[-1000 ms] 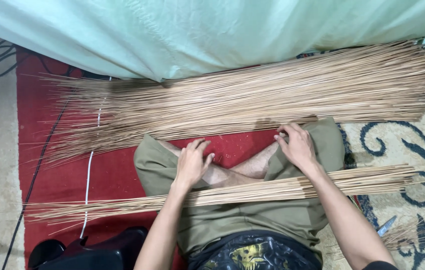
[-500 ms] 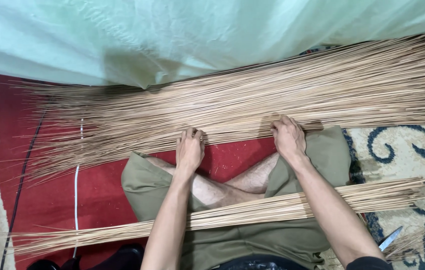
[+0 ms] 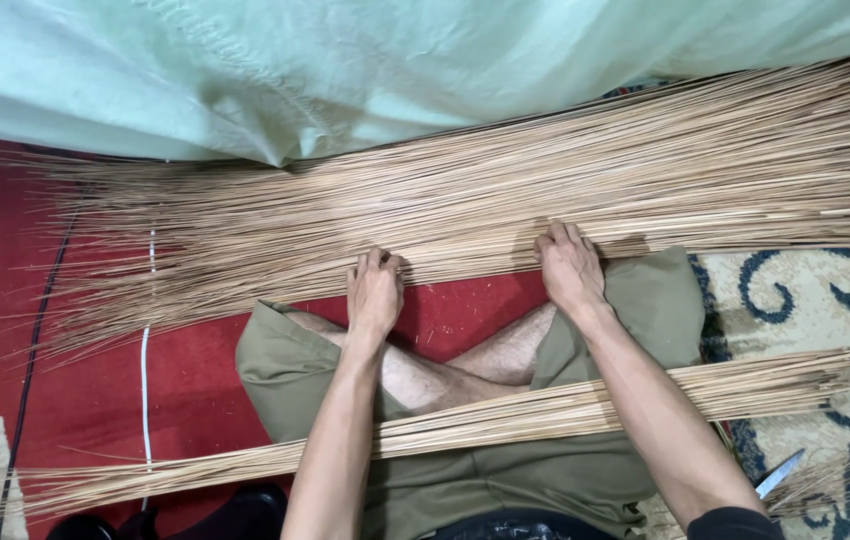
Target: The person sits cross-legged on a rug and repeatedly picks up small bundles of thin reeds from a large pile, aligns them, and places them back down. The person continues this repetitive sorting process throughout the clip.
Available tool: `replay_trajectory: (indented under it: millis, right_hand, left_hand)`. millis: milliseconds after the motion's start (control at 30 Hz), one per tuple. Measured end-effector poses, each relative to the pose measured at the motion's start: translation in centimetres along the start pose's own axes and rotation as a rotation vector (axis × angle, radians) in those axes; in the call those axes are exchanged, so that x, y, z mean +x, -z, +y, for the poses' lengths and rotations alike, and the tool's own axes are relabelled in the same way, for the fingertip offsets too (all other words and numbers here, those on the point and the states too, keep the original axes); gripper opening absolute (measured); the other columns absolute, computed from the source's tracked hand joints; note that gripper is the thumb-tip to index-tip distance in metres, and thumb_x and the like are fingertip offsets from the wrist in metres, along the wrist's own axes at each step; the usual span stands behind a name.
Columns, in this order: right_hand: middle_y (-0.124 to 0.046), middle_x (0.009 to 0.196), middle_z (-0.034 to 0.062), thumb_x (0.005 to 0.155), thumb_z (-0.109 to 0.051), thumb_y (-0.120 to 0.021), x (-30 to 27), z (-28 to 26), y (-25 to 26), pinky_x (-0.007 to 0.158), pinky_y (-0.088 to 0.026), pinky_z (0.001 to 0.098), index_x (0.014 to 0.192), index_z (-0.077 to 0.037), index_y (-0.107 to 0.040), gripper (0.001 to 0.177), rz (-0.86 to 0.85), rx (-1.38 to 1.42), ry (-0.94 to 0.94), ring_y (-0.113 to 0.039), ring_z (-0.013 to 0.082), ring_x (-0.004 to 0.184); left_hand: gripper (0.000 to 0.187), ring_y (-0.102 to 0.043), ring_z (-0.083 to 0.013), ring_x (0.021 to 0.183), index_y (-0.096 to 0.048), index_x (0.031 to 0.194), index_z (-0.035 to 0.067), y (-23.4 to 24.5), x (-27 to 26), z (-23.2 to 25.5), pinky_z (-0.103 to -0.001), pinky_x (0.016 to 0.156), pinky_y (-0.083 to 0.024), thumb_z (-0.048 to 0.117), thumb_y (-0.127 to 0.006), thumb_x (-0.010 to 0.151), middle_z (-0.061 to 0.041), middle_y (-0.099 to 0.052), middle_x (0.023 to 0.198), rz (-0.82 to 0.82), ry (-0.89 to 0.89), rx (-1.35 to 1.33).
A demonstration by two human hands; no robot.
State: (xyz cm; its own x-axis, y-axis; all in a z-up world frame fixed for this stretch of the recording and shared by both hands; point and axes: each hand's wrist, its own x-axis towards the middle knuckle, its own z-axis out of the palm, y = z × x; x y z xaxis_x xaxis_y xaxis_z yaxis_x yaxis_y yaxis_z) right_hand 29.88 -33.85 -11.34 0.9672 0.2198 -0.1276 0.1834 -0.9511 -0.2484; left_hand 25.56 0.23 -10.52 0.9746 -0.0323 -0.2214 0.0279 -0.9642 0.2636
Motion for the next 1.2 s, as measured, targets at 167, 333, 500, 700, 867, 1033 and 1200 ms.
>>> replay_trajectory:
  millis: [167,333,500,700,867,1033,1200]
  right_hand:
    - [-0.055,0.112,0.0014,0.103,-0.025,-0.056,-0.7,-0.8,0.1,0.093,-0.048,0.0378,0.105,-0.018,-0.064,0.01,-0.056,-0.185,0.051,-0.054,0.0227,0.114]
    - [-0.055,0.109,0.0027,0.107,-0.032,-0.047,-1.5,-1.5,1.5,0.101,-0.041,0.041,0.113,-0.017,-0.056,0.018,-0.018,-0.185,0.068,-0.054,0.0228,0.114]
    - [-0.058,0.105,0.0023,0.107,-0.031,-0.05,-2.5,-1.3,2.5,0.109,-0.038,0.0442,0.114,-0.018,-0.058,0.017,0.147,-0.084,0.078,-0.058,0.0233,0.113]
    - [-0.06,0.106,0.0005,0.108,-0.032,-0.053,-4.5,0.3,4.8,0.109,-0.039,0.043,0.11,-0.02,-0.066,0.017,0.285,-0.024,0.114,-0.06,0.0214,0.111]
    - [-0.063,0.096,-0.0037,0.107,-0.035,-0.057,-8.3,0.2,9.0,0.112,-0.038,0.0419,0.11,-0.024,-0.068,0.015,0.398,0.016,0.166,-0.065,0.0171,0.106]
    - [-0.068,0.098,-0.0048,0.104,-0.033,-0.061,-13.7,-1.1,10.5,0.111,-0.039,0.0408,0.109,-0.026,-0.071,0.014,0.461,0.08,0.211,-0.067,0.0167,0.103]
    - [-0.07,0.096,-0.0083,0.102,-0.034,-0.064,-18.8,-2.6,10.2,0.111,-0.04,0.0389,0.107,-0.028,-0.073,0.012,0.468,0.155,0.241,-0.068,0.0138,0.101]
  left_hand:
    - [0.018,-0.052,-0.0199,0.118,-0.066,0.113,0.025,-1.2,0.2,-0.4,-0.043,0.105,-0.043,0.021,-0.066,0.095,0.003,-0.051,0.118,0.028,-0.014,-0.008]
    - [0.01,-0.054,-0.0163,0.117,-0.064,0.11,0.028,0.2,0.1,0.3,-0.044,0.112,-0.037,0.029,-0.06,0.102,0.005,-0.054,0.113,0.096,-0.045,-0.018]
    - [0.011,-0.059,-0.0138,0.113,-0.06,0.11,0.027,0.9,-0.6,0.4,-0.043,0.113,-0.036,0.031,-0.05,0.108,0.006,-0.057,0.107,0.171,-0.059,-0.045]
    - [0.014,-0.059,-0.023,0.096,-0.058,0.106,0.017,5.9,-3.5,2.2,-0.037,0.085,-0.045,0.025,-0.047,0.11,-0.002,-0.055,0.098,0.444,-0.321,-0.156]
    - [0.012,-0.058,-0.0205,0.086,-0.062,0.11,0.02,9.1,-7.5,2.9,-0.034,0.074,-0.044,0.028,-0.055,0.107,0.0,-0.054,0.09,0.707,-0.473,0.006]
    - [0.015,-0.06,-0.0209,0.084,-0.069,0.108,0.018,11.5,-15.0,2.5,-0.033,0.075,-0.045,0.028,-0.072,0.096,-0.001,-0.06,0.091,0.792,-0.515,-0.015]
    - [0.012,-0.062,-0.0191,0.082,-0.073,0.107,0.021,14.1,-23.1,3.6,-0.033,0.077,-0.046,0.024,-0.073,0.095,0.001,-0.065,0.089,0.806,-0.521,0.002]
